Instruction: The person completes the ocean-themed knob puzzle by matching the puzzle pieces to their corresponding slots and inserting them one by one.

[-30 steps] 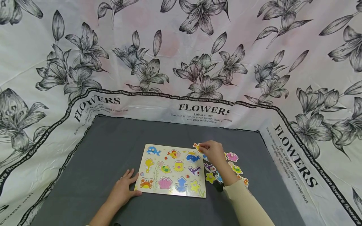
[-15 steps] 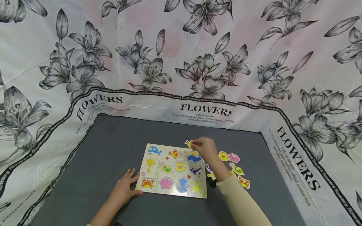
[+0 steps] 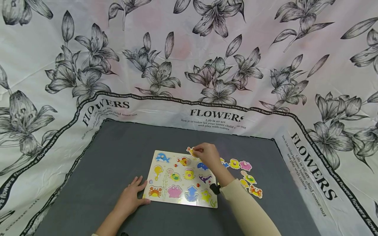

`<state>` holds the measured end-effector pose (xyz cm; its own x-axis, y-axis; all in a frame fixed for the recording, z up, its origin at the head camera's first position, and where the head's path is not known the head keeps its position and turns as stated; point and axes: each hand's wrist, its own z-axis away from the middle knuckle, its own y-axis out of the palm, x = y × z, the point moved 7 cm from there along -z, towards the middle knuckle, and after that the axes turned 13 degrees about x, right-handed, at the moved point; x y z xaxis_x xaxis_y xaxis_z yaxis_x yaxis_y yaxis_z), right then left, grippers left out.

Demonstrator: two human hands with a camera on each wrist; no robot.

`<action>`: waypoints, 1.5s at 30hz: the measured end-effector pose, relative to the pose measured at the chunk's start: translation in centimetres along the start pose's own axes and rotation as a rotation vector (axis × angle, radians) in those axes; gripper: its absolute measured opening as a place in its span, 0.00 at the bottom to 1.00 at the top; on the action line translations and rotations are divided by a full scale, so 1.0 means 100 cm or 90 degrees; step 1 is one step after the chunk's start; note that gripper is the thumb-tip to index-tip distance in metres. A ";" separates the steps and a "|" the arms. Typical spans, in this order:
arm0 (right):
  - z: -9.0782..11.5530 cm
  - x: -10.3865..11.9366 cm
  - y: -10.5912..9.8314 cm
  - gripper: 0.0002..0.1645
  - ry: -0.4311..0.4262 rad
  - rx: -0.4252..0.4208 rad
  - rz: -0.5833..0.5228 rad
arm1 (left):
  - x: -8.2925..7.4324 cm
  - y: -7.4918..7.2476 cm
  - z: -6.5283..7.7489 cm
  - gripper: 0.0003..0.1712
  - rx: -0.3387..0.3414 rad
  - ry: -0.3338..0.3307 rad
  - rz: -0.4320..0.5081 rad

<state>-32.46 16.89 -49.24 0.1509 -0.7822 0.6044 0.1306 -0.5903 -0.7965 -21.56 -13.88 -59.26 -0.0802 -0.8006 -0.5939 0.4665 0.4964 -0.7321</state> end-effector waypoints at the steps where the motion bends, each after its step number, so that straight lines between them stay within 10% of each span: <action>1: -0.001 0.001 0.002 0.06 0.000 0.004 0.007 | 0.001 0.000 0.000 0.52 -0.001 -0.001 0.001; 45: -0.029 -0.023 0.077 0.04 0.080 0.138 0.045 | -0.001 -0.003 0.001 0.50 -0.014 -0.004 0.019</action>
<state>-34.66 13.60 -56.82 0.0463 -0.8466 0.5302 0.3325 -0.4874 -0.8074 -21.59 -14.04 -58.94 -0.0617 -0.7876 -0.6131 0.4485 0.5269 -0.7220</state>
